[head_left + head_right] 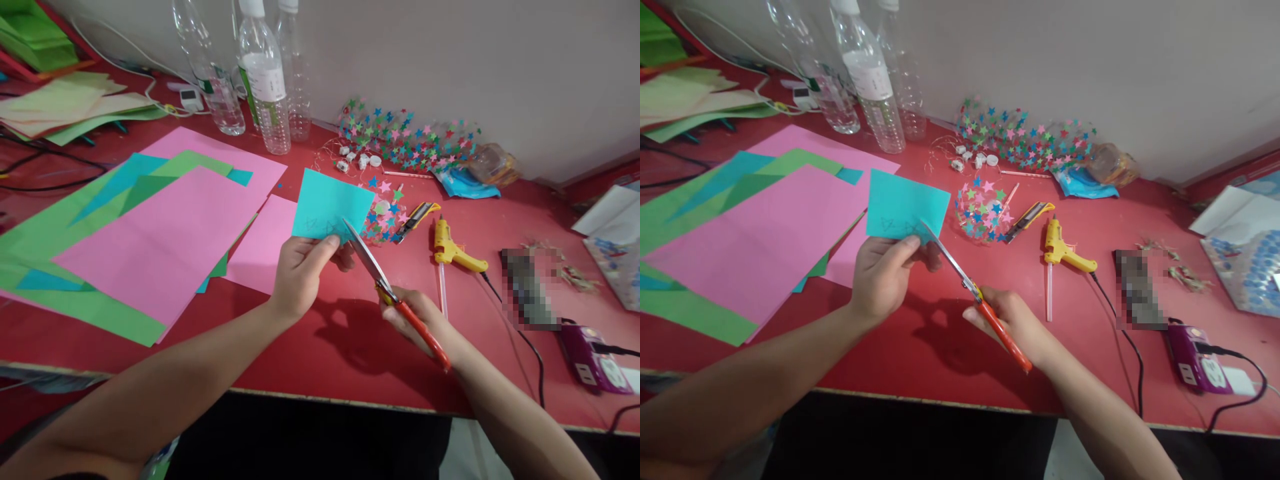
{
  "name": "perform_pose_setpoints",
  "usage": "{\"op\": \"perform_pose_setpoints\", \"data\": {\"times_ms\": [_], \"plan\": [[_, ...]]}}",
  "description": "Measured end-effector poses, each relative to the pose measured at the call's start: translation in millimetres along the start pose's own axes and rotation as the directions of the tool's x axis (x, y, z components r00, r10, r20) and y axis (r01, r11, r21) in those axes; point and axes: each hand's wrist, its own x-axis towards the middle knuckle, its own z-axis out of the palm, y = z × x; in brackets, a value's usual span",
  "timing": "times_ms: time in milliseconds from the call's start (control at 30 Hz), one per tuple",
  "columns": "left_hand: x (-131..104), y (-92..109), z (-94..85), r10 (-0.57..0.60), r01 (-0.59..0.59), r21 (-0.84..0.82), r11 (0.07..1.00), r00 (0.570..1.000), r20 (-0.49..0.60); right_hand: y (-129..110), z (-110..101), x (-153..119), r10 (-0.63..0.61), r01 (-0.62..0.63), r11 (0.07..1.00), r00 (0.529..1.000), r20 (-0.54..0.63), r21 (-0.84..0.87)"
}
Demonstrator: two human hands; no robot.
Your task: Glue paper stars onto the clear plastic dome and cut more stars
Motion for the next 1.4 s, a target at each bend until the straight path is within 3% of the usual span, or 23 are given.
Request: {"op": "perform_pose_setpoints", "data": {"times_ms": [400,667,1067,1400], "plan": [[1.5,1.9,1.4,-0.030,0.025,-0.134,0.991,0.999,-0.032,6.6,1.2,1.9,-0.091,0.091,0.986,0.996,-0.005,0.139],[-3.9,-1.2,2.5,-0.022,0.030,-0.149,0.988,0.998,0.054,5.2,6.4,0.5,-0.137,0.139,0.975,0.990,-0.023,0.171],[-6.1,-6.9,5.3,-0.030,0.040,-0.137,0.990,0.997,0.075,6.3,16.8,0.1,-0.093,0.101,0.977,0.994,-0.048,0.190],[-4.6,-4.4,5.7,-0.023,0.033,-0.147,0.989,0.997,0.070,3.5,13.7,-0.9,-0.037,0.046,0.987,0.998,-0.060,0.156]]}}
